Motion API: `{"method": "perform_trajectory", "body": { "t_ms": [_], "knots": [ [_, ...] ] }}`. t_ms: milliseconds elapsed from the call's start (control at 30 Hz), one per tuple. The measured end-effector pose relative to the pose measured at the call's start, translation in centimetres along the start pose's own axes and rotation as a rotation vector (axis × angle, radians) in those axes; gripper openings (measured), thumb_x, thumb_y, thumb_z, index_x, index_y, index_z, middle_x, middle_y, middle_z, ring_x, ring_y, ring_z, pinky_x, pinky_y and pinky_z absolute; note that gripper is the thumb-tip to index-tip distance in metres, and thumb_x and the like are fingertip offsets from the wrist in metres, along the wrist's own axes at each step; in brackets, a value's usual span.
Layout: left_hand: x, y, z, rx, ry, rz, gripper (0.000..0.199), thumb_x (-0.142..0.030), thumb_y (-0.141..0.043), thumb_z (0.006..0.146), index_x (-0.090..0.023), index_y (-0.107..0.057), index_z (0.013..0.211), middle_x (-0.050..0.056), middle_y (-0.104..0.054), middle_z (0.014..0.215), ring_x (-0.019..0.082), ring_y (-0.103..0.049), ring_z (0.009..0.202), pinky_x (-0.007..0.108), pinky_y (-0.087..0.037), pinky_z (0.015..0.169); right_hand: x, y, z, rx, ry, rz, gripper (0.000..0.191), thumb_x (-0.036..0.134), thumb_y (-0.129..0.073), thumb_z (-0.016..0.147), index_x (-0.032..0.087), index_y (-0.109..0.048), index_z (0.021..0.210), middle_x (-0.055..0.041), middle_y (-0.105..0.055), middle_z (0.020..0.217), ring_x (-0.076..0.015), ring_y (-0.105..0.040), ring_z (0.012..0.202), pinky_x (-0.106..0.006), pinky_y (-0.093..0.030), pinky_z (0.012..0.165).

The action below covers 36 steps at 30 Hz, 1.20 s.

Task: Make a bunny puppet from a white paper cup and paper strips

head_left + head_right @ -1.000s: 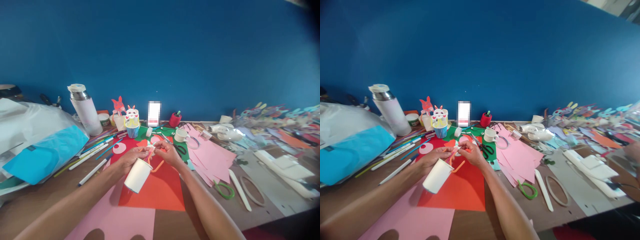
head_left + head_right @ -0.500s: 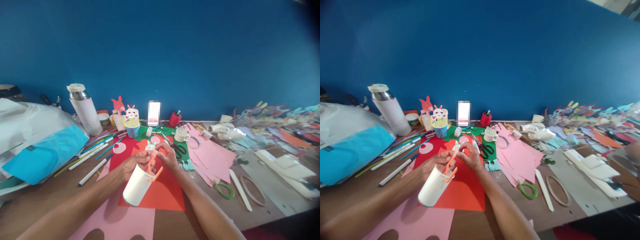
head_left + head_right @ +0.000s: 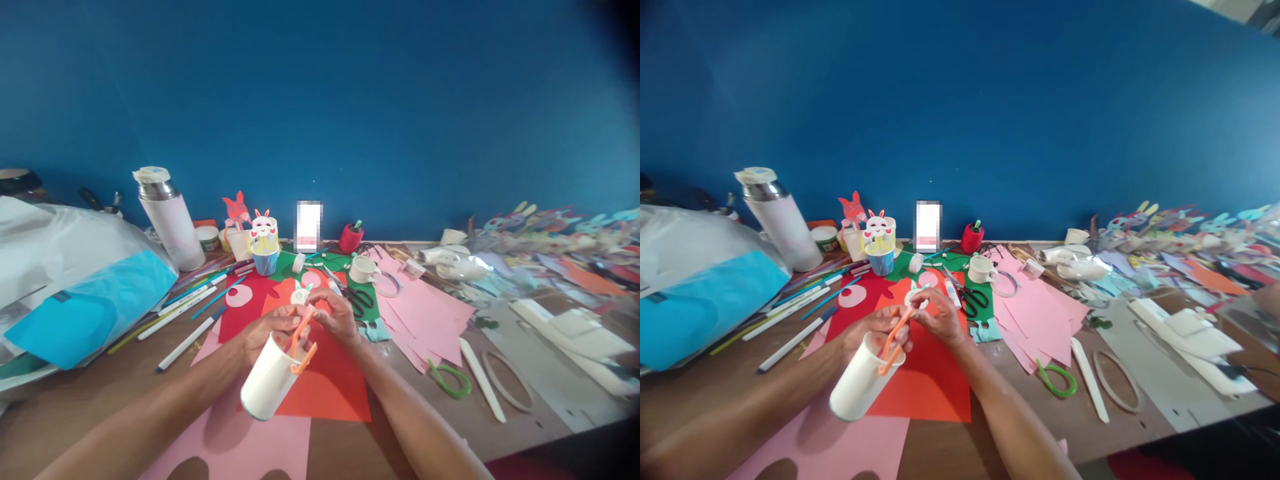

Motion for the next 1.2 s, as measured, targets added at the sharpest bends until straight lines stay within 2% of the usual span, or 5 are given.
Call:
{"method": "perform_trajectory", "body": {
  "t_ms": [233,433,800,967,1200],
  "knots": [
    [0.3,-0.6,-0.3,0.111,0.019,0.056,0.014,-0.02,-0.061,0.068,-0.012,-0.058,0.079,0.002,-0.061,0.059,0.014,-0.058,0.052,0.034,-0.045,0.066,2.2,-0.9,0.1,0.137,0.036,0.192,0.034,0.051,-0.053,0.075,0.023,-0.066,0.086,-0.0073,-0.058,0.091,-0.0208,-0.054,0.088,-0.036,-0.042,0.081],
    [0.5,-0.6,-0.7,0.129,0.071,0.069,0.015,-0.024,-0.063,0.066,-0.012,-0.058,0.074,0.003,-0.062,0.057,0.013,-0.056,0.048,0.035,-0.044,0.067,3.0,-1.0,0.0,0.111,-0.013,0.294,0.023,0.045,-0.06,0.073,0.023,-0.067,0.074,-0.0057,-0.057,0.087,-0.0195,-0.054,0.086,-0.037,-0.042,0.082],
    [0.6,-0.4,-0.4,0.176,0.045,0.007,0.025,-0.03,-0.046,0.073,-0.01,-0.061,0.073,0.005,-0.057,0.05,0.015,-0.053,0.047,0.037,-0.043,0.066,3.6,-1.1,0.2,0.14,0.062,0.279,0.018,0.04,-0.06,0.074,0.023,-0.068,0.075,-0.0051,-0.058,0.08,-0.0188,-0.055,0.083,-0.037,-0.044,0.079],
    [0.7,0.1,-0.6,0.145,0.083,0.054,0.017,-0.026,-0.051,0.072,-0.012,-0.06,0.074,0.003,-0.058,0.05,0.015,-0.055,0.049,0.037,-0.042,0.067,3.1,-1.0,0.2,0.157,0.103,0.255,0.015,0.036,-0.061,0.074,0.024,-0.068,0.08,-0.0053,-0.058,0.082,-0.0184,-0.056,0.083,-0.036,-0.045,0.077],
    [0.6,-0.3,-0.7,0.178,0.134,0.093,0.024,-0.028,-0.055,0.072,-0.007,-0.063,0.079,0.007,-0.063,0.053,0.017,-0.058,0.05,0.037,-0.043,0.066,3.0,-1.1,0.2,0.17,0.123,0.238,0.016,0.035,-0.061,0.075,0.022,-0.068,0.079,-0.0057,-0.059,0.08,-0.0182,-0.056,0.081,-0.035,-0.047,0.074]
  ]
}}
Point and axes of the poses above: each hand's wrist, its own z-axis towards the middle knuckle, its own y-axis out of the back of the hand, x = y × z, the point moved 6 cm from there along z, towards the middle knuckle
